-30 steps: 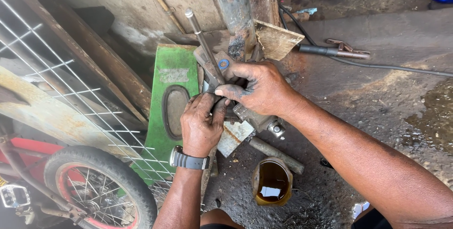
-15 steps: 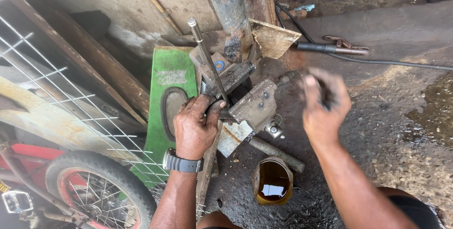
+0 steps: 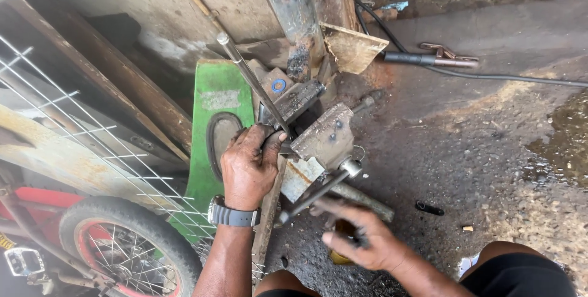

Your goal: The person is modifying a metal rod by attaching a bracket and securing the assembly in a bench vise for further adjustment.

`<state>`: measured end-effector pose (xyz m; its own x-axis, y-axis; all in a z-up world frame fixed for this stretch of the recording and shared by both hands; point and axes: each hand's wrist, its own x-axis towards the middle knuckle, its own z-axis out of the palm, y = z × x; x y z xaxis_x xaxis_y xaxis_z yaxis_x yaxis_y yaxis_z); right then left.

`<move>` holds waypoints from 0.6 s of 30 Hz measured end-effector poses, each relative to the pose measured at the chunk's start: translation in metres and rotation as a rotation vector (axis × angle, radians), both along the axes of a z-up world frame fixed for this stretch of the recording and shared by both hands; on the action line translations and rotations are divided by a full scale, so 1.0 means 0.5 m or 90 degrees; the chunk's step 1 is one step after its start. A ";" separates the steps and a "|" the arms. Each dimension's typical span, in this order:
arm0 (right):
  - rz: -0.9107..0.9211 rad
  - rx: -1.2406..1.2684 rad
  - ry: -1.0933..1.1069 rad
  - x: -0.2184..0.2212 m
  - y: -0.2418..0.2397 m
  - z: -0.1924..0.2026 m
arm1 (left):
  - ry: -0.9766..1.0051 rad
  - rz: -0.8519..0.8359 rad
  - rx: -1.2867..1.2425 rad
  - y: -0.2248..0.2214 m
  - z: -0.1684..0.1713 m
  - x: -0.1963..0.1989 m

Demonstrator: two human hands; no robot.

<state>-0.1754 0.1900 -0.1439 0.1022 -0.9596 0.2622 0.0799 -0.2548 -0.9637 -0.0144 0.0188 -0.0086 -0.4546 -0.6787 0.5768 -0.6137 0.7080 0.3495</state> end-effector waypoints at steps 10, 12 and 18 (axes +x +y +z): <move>-0.304 -0.144 -0.079 -0.136 -0.113 -0.074 | 0.010 -0.018 -0.004 0.000 -0.003 0.003; -0.106 0.368 0.038 -0.063 -0.081 -0.108 | 0.017 -0.018 0.011 -0.003 -0.007 0.004; 0.187 -0.056 -0.371 0.030 -0.001 0.041 | 0.006 -0.025 -0.005 -0.003 0.002 0.003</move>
